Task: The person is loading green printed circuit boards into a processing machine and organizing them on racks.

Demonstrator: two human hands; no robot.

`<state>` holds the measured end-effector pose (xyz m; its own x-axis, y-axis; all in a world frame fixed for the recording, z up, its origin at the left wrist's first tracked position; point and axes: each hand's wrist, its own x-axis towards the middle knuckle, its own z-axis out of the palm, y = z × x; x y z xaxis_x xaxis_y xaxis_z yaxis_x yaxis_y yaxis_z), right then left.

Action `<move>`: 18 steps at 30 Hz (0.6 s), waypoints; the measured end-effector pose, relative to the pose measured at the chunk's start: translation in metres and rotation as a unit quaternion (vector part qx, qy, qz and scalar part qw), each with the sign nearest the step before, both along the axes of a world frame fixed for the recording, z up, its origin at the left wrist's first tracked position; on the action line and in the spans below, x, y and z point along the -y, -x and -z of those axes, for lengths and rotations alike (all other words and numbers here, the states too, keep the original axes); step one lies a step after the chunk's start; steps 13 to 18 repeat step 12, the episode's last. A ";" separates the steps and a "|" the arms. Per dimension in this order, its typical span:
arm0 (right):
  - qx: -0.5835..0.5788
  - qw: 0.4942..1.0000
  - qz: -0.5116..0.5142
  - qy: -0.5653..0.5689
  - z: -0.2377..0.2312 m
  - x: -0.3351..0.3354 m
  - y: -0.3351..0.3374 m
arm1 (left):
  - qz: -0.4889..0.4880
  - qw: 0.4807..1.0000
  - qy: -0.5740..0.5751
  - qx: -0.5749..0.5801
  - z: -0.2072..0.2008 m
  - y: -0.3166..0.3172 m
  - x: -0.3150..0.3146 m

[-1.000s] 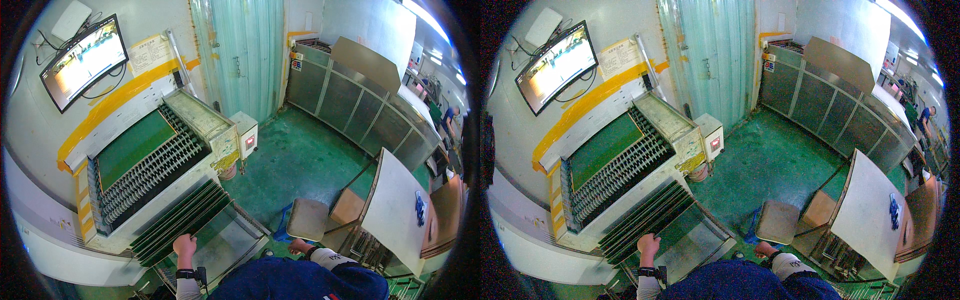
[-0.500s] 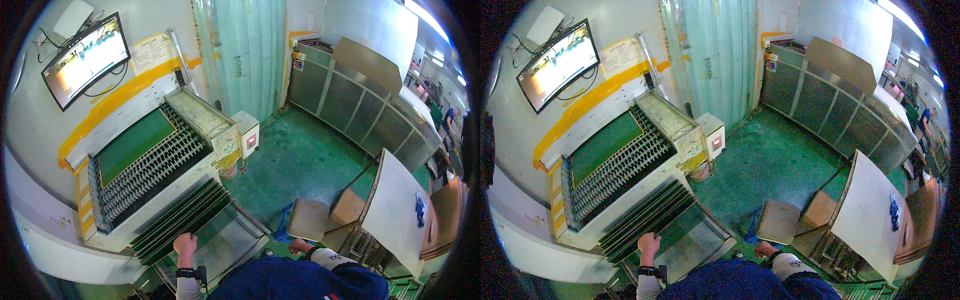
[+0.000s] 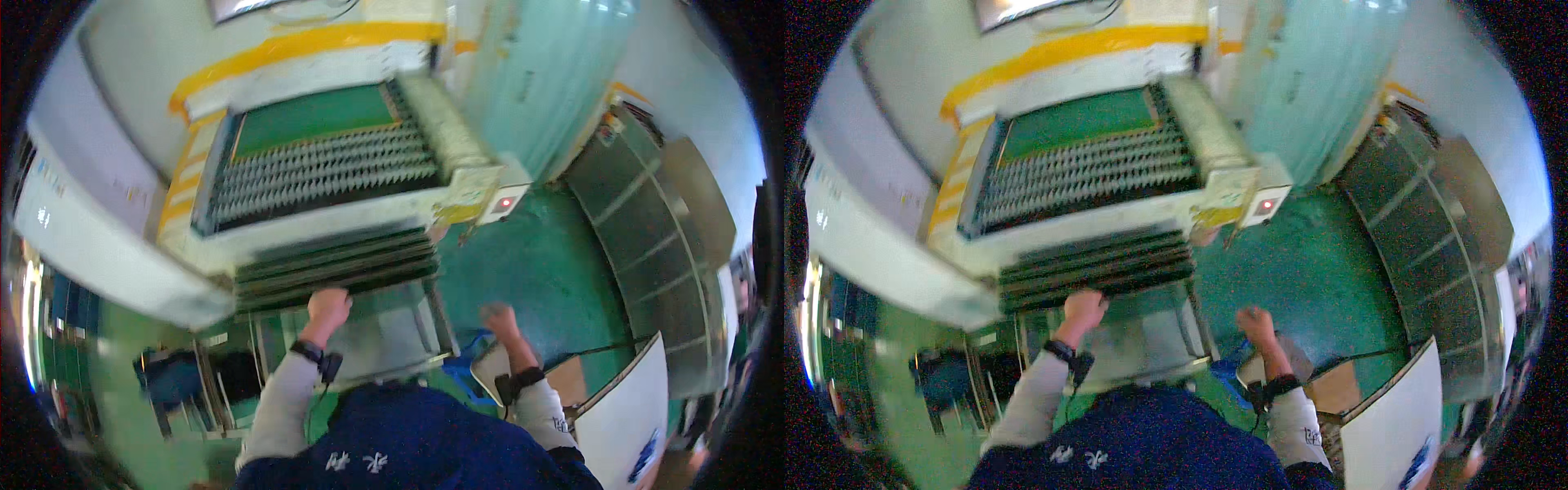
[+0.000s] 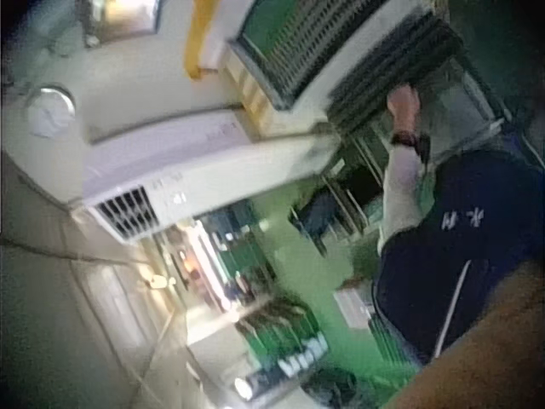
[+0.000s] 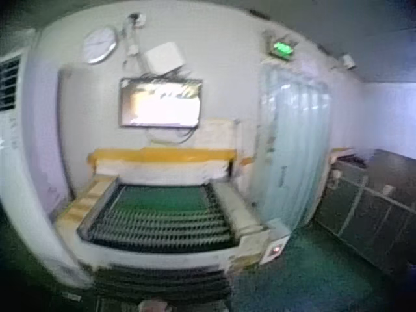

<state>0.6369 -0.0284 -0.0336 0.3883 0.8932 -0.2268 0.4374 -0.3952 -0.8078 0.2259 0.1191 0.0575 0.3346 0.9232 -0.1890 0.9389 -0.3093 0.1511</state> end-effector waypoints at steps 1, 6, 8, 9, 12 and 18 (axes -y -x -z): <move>0.041 0.999 -0.030 0.008 -0.083 -0.025 0.036 | -0.002 1.000 -0.006 0.015 0.006 0.004 0.000; 0.039 0.949 -0.252 -0.184 -0.162 -0.091 0.128 | 0.005 1.000 0.029 0.001 0.009 -0.001 -0.010; 0.048 0.931 -0.320 -0.169 -0.160 -0.110 0.156 | 0.001 1.000 0.026 0.017 0.015 0.002 -0.012; 0.054 0.920 -0.353 -0.162 -0.158 -0.117 0.168 | -0.003 1.000 0.029 0.012 0.017 0.002 -0.013; 0.124 0.874 -0.443 -0.156 -0.150 -0.131 0.197 | -0.018 0.999 0.049 0.003 0.020 0.004 -0.013; 0.124 0.874 -0.443 -0.156 -0.150 -0.131 0.197 | -0.018 0.999 0.049 0.003 0.020 0.004 -0.013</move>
